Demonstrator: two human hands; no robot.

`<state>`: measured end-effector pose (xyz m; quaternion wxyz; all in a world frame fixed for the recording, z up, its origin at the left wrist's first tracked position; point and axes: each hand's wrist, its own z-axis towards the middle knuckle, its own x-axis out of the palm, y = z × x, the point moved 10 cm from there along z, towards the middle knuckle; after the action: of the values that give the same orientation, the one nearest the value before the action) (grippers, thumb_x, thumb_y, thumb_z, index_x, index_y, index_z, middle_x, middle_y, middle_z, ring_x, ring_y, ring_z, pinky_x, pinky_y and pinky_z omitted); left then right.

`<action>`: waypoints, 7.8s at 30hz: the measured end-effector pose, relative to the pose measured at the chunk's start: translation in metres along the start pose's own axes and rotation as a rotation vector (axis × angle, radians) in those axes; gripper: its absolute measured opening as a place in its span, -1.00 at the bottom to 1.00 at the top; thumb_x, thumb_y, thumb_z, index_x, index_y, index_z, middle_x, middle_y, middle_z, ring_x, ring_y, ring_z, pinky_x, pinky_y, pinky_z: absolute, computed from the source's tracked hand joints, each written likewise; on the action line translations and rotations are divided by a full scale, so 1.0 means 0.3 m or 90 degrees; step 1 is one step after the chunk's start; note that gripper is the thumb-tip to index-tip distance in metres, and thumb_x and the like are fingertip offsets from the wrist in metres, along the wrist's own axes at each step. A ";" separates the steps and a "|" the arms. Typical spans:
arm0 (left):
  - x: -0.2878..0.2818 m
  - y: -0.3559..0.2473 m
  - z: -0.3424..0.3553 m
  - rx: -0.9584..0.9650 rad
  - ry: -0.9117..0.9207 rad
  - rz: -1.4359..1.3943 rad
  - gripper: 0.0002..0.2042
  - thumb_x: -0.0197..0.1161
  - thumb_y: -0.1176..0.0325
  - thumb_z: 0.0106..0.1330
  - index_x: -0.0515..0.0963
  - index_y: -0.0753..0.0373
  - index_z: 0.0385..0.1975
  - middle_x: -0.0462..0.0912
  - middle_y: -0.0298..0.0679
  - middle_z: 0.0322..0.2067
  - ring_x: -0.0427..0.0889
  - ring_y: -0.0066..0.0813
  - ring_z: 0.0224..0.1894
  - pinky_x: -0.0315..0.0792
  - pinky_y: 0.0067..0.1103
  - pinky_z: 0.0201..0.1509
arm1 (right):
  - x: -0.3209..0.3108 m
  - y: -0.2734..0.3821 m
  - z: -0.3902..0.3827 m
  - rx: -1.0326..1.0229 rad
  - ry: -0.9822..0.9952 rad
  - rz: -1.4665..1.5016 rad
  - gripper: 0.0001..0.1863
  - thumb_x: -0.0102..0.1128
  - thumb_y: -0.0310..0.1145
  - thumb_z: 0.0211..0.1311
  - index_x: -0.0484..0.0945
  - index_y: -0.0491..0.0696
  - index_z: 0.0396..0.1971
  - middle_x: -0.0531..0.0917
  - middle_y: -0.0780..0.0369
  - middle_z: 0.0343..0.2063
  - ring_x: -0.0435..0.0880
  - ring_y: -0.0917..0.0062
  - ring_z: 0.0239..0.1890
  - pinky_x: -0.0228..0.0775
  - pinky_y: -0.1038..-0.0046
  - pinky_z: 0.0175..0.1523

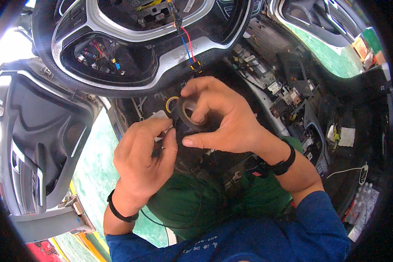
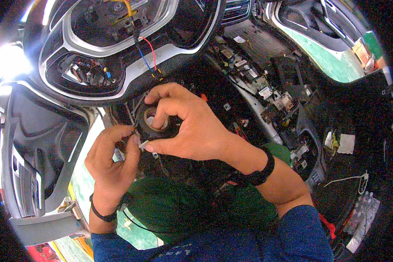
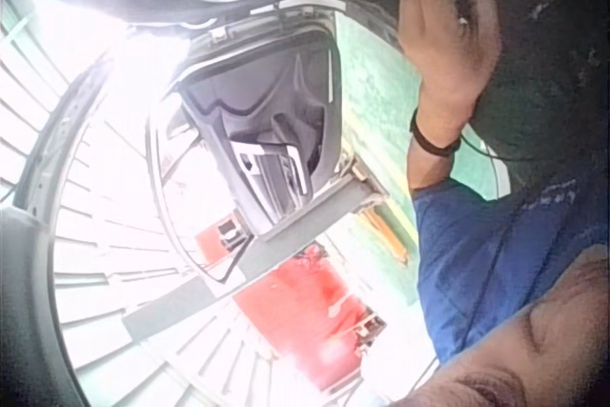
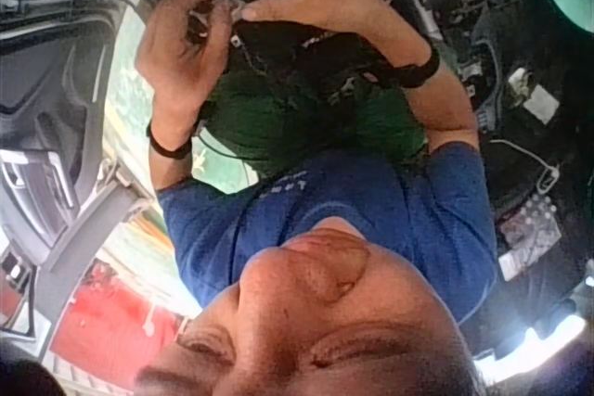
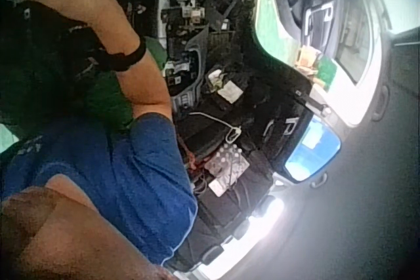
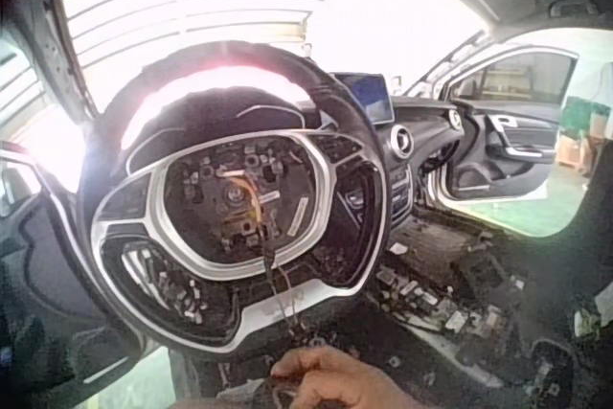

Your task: The person wraps electrical tape around wires connected to the steering wheel column. They handle a roll of black tape and multiple wires while sitting inside the vehicle.

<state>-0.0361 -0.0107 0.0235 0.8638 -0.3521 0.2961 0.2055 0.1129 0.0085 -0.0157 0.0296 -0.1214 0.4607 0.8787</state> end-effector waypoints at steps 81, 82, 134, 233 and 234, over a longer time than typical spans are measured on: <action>0.106 -0.048 0.112 -0.043 -0.058 -0.367 -0.81 0.31 0.63 0.08 0.55 0.31 -0.30 0.64 -0.25 -0.32 0.59 -0.54 -0.30 0.46 -0.64 -0.16 | -0.158 0.038 -0.025 0.250 -0.027 0.208 -0.48 0.57 -0.38 -0.07 0.48 -0.12 -0.11 0.62 0.33 -0.29 0.59 0.72 -0.27 0.48 0.65 -0.17; 0.104 -0.049 0.112 -0.037 -0.058 -0.355 -0.82 0.31 0.63 0.09 0.54 0.31 -0.31 0.64 -0.26 -0.33 0.58 -0.55 -0.31 0.45 -0.64 -0.17 | -0.170 0.046 -0.020 0.223 -0.047 0.181 -0.49 0.57 -0.37 -0.07 0.50 -0.13 -0.13 0.63 0.32 -0.31 0.60 0.72 -0.30 0.48 0.65 -0.20; 0.121 -0.059 0.107 0.090 -0.003 -0.196 -0.88 0.23 0.67 0.09 0.49 0.34 -0.42 0.57 -0.31 -0.38 0.53 -0.60 -0.32 0.40 -0.70 -0.15 | -0.149 0.129 -0.009 -0.057 -0.138 -0.232 -0.85 0.36 -0.34 -0.10 0.68 -0.07 -0.49 0.68 0.20 -0.53 0.67 0.42 -0.47 0.49 0.46 -0.33; 0.018 0.033 0.418 -0.327 -0.060 -0.272 -0.74 0.17 0.71 0.24 0.50 0.34 -0.09 0.59 -0.31 -0.27 0.51 -0.69 -0.35 0.40 -0.75 -0.31 | -0.202 -0.045 0.313 0.102 -0.066 0.130 -0.71 0.25 -0.43 0.08 0.47 -0.19 -0.19 0.67 0.02 -0.44 0.70 0.14 -0.47 0.54 0.27 -0.33; 0.028 0.024 0.426 -0.322 -0.049 -0.287 -0.73 0.17 0.71 0.24 0.49 0.34 -0.08 0.58 -0.32 -0.27 0.52 -0.69 -0.33 0.41 -0.75 -0.28 | -0.213 -0.048 0.318 0.112 -0.064 0.181 -0.73 0.23 -0.46 0.08 0.50 -0.19 -0.19 0.68 0.03 -0.44 0.70 0.21 -0.48 0.54 0.33 -0.34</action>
<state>0.0130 0.0885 0.0881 0.7835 -0.6035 0.1177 0.0895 0.1594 0.0985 0.0403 -0.0611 -0.0076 0.5462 0.8354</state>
